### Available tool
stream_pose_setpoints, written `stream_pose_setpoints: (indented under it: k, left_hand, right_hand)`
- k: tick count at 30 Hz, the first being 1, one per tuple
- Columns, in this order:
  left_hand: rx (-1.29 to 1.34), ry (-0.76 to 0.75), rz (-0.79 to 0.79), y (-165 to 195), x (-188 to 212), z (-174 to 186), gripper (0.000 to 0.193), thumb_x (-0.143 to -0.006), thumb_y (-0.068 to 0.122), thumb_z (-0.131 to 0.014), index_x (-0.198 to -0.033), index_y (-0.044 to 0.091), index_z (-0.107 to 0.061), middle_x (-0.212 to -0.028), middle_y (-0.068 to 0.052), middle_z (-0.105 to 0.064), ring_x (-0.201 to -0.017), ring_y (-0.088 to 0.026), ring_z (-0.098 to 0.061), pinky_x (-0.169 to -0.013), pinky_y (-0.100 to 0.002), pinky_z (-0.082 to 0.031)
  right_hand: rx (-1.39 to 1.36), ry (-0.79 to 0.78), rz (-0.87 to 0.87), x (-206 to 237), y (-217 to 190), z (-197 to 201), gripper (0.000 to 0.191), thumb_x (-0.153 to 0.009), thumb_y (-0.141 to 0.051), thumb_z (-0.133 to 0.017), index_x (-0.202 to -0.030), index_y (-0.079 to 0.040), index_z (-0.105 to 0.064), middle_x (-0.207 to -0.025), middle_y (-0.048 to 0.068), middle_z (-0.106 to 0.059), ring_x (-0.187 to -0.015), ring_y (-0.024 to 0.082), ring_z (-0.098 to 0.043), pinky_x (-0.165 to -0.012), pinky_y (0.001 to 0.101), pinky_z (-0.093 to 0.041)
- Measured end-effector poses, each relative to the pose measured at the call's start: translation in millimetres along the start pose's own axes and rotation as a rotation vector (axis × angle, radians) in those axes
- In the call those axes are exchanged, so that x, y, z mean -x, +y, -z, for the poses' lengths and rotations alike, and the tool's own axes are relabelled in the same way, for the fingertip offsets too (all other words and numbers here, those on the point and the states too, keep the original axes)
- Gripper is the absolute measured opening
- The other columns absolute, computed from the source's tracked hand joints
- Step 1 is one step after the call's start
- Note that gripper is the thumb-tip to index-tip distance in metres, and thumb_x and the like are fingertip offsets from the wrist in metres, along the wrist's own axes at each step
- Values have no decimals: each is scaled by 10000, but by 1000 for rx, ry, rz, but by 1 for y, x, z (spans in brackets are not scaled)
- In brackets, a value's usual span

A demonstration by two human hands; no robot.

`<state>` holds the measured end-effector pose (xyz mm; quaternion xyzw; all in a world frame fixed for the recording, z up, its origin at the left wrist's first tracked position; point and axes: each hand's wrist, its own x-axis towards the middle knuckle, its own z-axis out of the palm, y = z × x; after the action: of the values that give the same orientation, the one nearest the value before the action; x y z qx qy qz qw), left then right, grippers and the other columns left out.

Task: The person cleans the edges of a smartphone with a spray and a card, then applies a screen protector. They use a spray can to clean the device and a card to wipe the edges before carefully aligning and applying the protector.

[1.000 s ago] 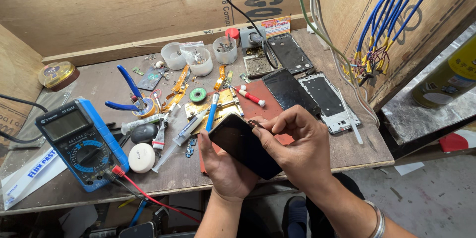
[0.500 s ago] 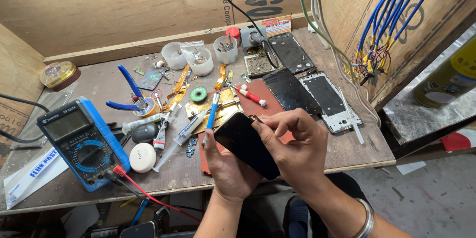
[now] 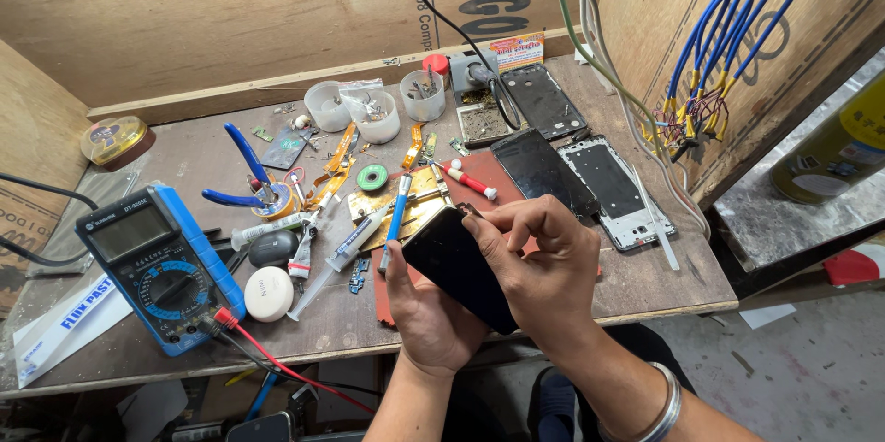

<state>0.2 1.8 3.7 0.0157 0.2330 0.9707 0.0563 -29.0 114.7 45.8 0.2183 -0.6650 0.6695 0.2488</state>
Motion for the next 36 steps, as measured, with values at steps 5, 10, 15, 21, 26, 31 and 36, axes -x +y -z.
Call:
stream_pose_setpoints:
  k: [5,10,15,21,26,31,36]
  left_hand:
    - [13,23,3,0,0,0,954,-845,825,-464,-1401,57,-568,-1253,-96,-659,-1166,-239,-632,-1017,-404,-509]
    - [30,18,-68,1,-1,-2,878,-879,770,-456,-1409,74,-544,-1287,-110,-650,-1188,-264,-627,-1037,-424,-508]
    - [-24,-95,-183,-2,-4,-6,864,-975,725,-415,-1423,-5,-526,-1319,-132,-639,-1225,-265,-610,-1096,-423,-469]
    - [-194,-149,-246,12,-27,-1,845,-1018,693,-362,-1409,-35,-538,-1315,-141,-646,-1223,-271,-615,-1105,-429,-456]
    - [-345,-89,-332,21,-47,10,803,-1035,650,-350,-1349,-51,-585,-1261,-145,-684,-1191,-269,-633,-1081,-401,-476]
    - [-332,-198,-421,20,-48,20,729,-1140,630,-356,-1279,-36,-617,-1180,-136,-686,-1110,-254,-635,-1007,-384,-492]
    - [-396,-125,-340,22,-48,21,771,-1045,663,-350,-1303,-14,-615,-1187,-138,-693,-1104,-246,-651,-991,-384,-512]
  right_hand:
    - [-47,14,-99,-1,2,0,357,-902,-2,-795,-750,-89,-485,-883,90,-786,-801,56,-693,-700,204,-557]
    - [-299,-113,-297,-18,9,6,352,-883,40,-787,-770,-91,-481,-862,88,-755,-812,64,-688,-736,206,-576]
    - [-517,-180,-661,-36,17,19,339,-841,21,-786,-808,-112,-476,-785,60,-702,-645,89,-624,-511,234,-477]
    - [-740,-214,-556,-48,30,23,319,-884,28,-774,-867,-119,-492,-851,91,-724,-743,120,-647,-668,258,-509]
    - [-821,-169,-547,-49,42,14,299,-881,34,-754,-865,-110,-492,-877,111,-739,-835,142,-687,-816,286,-551]
    - [-771,-212,-537,-40,42,13,320,-909,64,-765,-885,-97,-489,-886,108,-717,-873,148,-689,-875,305,-557]
    - [-538,-132,-396,-35,35,15,310,-879,92,-745,-836,-82,-492,-918,125,-755,-920,146,-721,-888,305,-603]
